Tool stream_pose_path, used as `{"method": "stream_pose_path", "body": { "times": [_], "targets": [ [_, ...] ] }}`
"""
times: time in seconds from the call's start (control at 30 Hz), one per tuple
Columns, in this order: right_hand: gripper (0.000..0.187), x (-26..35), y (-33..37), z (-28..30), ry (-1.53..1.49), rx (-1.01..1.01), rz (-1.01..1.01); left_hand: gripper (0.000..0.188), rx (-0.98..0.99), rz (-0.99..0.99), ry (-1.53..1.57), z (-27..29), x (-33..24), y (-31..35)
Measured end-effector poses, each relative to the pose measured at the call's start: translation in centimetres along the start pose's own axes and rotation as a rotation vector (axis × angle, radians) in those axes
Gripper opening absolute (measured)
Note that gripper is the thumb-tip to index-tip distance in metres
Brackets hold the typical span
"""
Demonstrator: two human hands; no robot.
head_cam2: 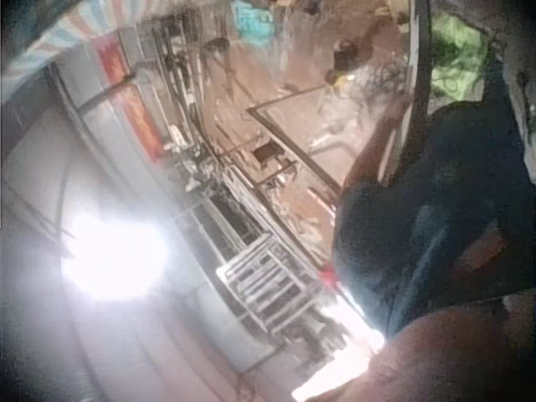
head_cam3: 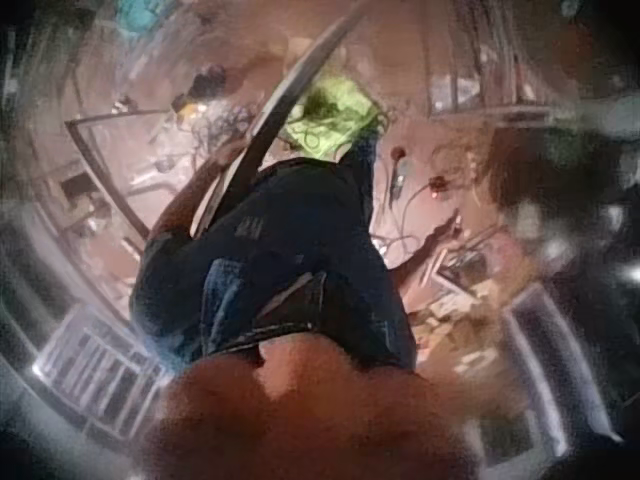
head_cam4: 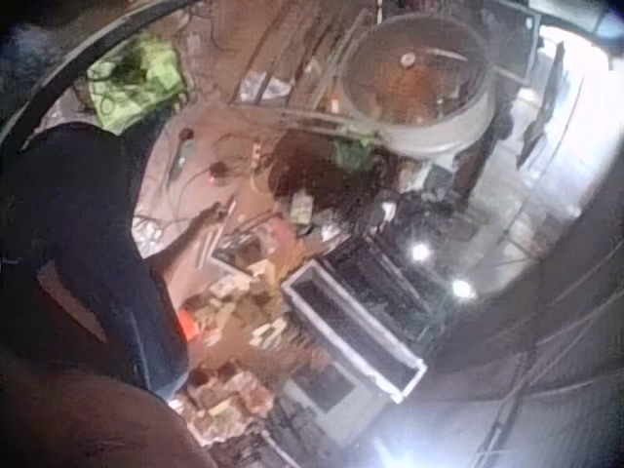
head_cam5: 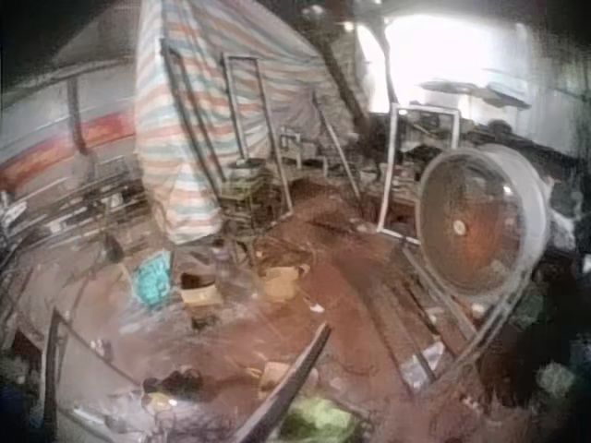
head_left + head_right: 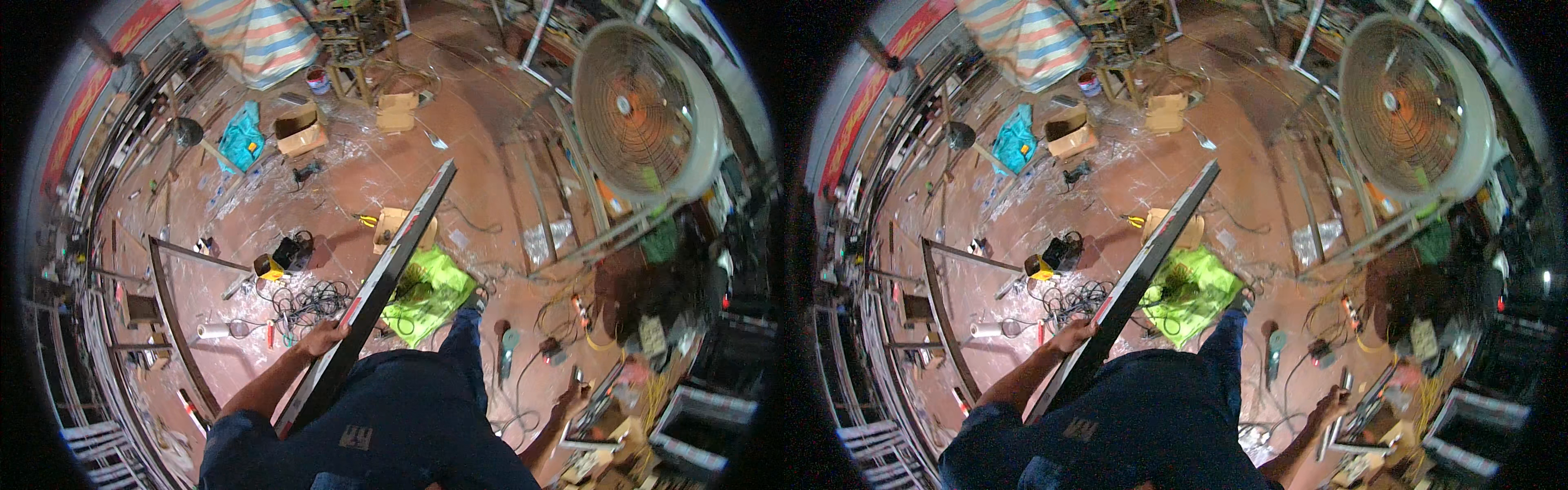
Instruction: The person picks up long metal profiles from a cluttered workshop floor, wipes them with a yellow cloth, and places them on a metal frame. The person repeats this process with several profiles, moving around the workspace to retrieve and position each piece.
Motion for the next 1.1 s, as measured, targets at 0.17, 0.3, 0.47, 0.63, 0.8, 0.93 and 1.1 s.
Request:
{"method": "stream_pose_path", "body": {
  "times": [0.17, 0.3, 0.47, 0.63, 0.8, 0.93, 1.1],
  "targets": [
    [0.016, 1.7, -12.5, -15.1, -0.132, 0.390, -0.162, 0.080, -0.211, -0.005, 0.241, -2.5, -2.5, -5.2],
    [0.015, 3.2, -23.5, -26.6, 0.031, 0.522, -0.052, 0.071, -0.301, 0.031, 0.383, -6.7, -12.0, -8.0],
    [0.016, 12.0, -29.4, -41.8, -0.007, 0.737, -0.125, 0.073, -0.519, 0.049, 0.450, -7.8, -11.2, -10.9],
    [0.020, 21.7, -25.8, -56.6, 0.101, 0.884, 0.365, 0.079, -0.626, 0.150, 0.383, -10.1, -17.3, -13.0],
    [0.020, 21.1, -21.1, -67.7, 0.089, 1.225, 0.051, 0.081, -0.667, 0.164, 0.395, -9.6, -21.1, -17.9],
    [0.022, 22.8, -16.0, -75.0, 0.343, 1.420, 0.005, 0.082, -0.683, 0.150, 0.403, -6.0, -23.1, -23.2],
    [0.040, 22.9, -14.0, -87.5, 0.299, 1.649, -0.013, 0.075, -0.540, 0.225, 0.282, 2.9, -31.5, -30.0]
  ]
}}
Point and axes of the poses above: each hand's wrist, its own y-axis away from the middle knuckle, its own z-axis out of the back of the hand, x = y × z, the point moved 4 cm from there along -y, towards the middle knuckle, and after that the axes turned 2 degrees about -z, right-handed, at the moved point
